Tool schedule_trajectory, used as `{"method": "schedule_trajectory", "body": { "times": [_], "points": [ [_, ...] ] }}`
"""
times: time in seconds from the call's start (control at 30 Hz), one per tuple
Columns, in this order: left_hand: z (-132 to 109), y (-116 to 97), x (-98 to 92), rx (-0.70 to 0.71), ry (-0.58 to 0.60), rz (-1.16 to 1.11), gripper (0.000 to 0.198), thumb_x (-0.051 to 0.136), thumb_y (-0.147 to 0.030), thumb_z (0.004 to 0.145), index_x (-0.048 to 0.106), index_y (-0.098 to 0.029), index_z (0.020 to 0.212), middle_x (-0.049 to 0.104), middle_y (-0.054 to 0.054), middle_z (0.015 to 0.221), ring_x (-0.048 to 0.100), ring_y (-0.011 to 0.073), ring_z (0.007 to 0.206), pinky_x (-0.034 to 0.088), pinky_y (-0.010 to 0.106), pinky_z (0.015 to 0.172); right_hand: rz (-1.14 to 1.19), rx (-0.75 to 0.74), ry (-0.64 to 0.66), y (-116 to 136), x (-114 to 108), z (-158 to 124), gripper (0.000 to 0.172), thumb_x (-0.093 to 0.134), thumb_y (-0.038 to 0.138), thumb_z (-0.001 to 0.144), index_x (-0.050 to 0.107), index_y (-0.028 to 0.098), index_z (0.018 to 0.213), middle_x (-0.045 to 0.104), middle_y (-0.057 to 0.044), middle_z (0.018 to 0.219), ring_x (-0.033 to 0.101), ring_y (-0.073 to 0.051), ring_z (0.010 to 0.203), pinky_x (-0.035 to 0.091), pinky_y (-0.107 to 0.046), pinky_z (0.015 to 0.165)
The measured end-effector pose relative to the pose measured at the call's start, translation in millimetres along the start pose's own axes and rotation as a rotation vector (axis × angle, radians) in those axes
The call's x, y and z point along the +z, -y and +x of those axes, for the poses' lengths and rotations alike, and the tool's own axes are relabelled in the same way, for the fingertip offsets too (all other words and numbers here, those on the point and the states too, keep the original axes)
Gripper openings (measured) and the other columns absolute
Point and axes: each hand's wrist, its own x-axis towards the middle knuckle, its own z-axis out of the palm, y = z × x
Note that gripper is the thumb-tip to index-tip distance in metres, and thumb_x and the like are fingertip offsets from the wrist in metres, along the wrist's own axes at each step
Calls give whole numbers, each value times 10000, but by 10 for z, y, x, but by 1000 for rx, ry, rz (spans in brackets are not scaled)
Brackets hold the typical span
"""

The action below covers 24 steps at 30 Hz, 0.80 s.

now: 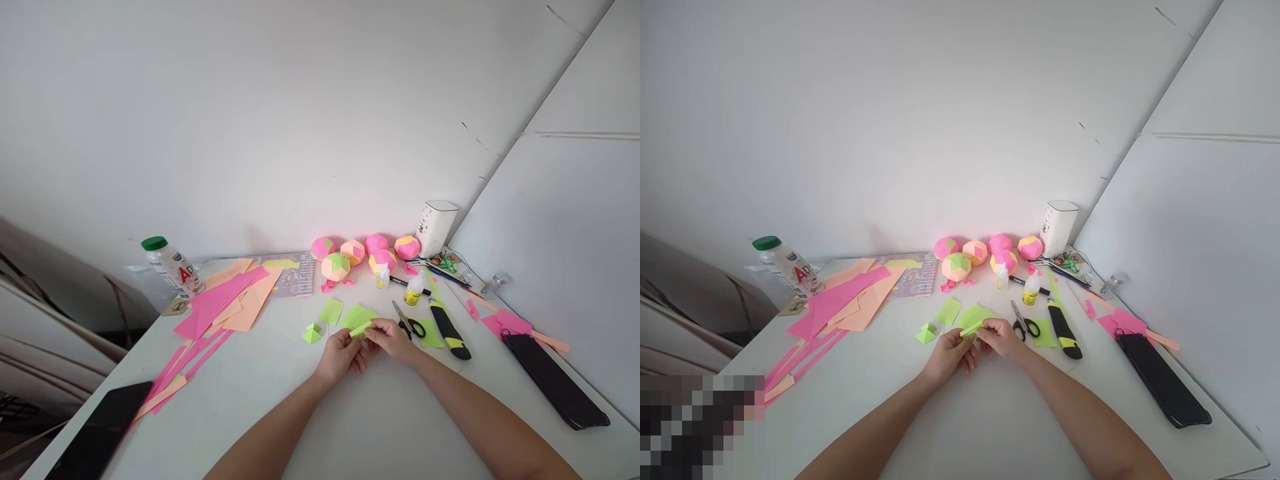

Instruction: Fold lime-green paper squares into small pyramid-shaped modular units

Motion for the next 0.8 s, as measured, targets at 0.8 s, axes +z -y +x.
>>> {"method": "schedule_trajectory", "body": {
  "times": [0.8],
  "points": [
    [2, 32, -24, 14, 65, 15, 322, 574, -461, 738, 451, -164, 756, 580, -15, 578, 558, 109, 399, 426, 225, 373, 83, 34, 99, 62, 28, -29, 87, 577, 240, 760, 554, 161, 733, 577, 16, 595, 537, -123, 563, 392, -227, 536]
  ]
}}
